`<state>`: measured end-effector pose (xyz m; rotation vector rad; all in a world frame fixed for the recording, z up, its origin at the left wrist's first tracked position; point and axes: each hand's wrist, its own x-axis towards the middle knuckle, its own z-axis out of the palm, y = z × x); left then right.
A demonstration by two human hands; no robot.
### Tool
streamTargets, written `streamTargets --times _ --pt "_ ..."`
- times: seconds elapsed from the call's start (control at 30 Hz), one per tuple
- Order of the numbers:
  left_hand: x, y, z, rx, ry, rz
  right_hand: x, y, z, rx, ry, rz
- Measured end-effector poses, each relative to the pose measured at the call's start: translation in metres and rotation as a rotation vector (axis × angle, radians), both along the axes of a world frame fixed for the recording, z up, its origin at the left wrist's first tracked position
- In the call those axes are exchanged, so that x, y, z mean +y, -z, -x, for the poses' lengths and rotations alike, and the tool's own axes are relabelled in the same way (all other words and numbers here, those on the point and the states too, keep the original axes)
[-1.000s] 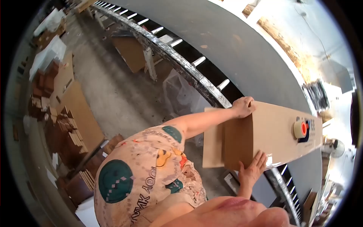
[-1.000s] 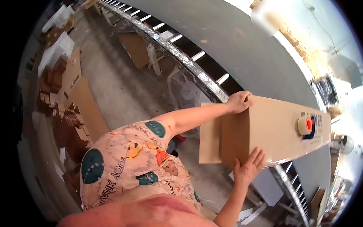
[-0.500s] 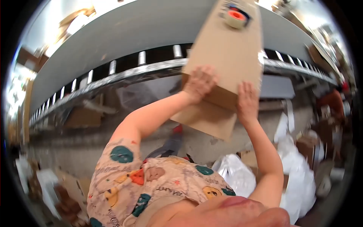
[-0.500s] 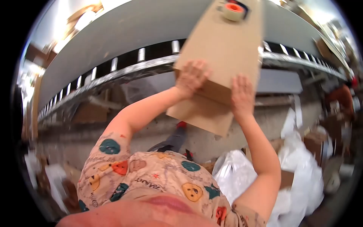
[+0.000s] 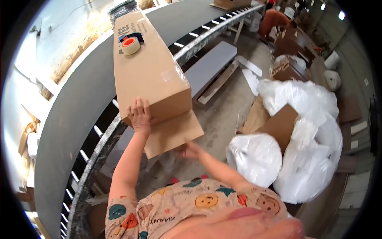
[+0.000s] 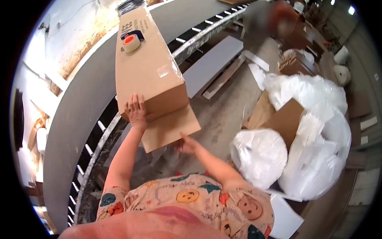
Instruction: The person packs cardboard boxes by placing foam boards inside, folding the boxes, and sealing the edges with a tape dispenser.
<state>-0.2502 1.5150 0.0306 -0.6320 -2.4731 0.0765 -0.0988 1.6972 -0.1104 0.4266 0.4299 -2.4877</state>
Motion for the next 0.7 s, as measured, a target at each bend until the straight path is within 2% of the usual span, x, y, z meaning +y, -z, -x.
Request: streamTargets --times 0.07,0.1,0.23,0.37,0.43,0.5,0.57,0.63,0.7 --pt "-0.003 0.004 0.008 0.037 0.035 -0.014 -0.017 -0.039 0.027 0.117 0.317 -0.422" --pt "-0.006 0.001 0.011 0.046 0.045 -0.015 -0.009 -0.061 0.034 0.15 0.243 -0.606" --pt "-0.011 -0.009 0.006 0.035 0.095 -0.03 -0.013 -0.133 0.066 0.05 0.176 -0.652" --pt "-0.028 -0.017 0.009 0.049 0.198 -0.001 0.007 -0.155 0.107 0.018 -0.123 -0.629" --pt "-0.043 -0.055 0.01 -0.216 0.409 -0.181 0.006 -0.182 0.129 -0.035 -0.207 -0.654" --pt "-0.061 -0.072 0.013 -0.167 0.479 -0.075 -0.001 -0.186 0.139 -0.086 -0.212 -0.67" --pt "-0.053 -0.076 0.028 -0.221 0.434 0.177 0.008 -0.195 0.136 -0.005 -0.371 -0.765" --pt "-0.054 -0.071 0.028 -0.227 0.437 0.138 0.006 -0.219 0.132 0.04 -0.43 -0.788" --pt "-0.059 -0.071 0.03 -0.253 0.43 0.121 -0.002 -0.253 0.126 0.653 -0.683 -1.647"
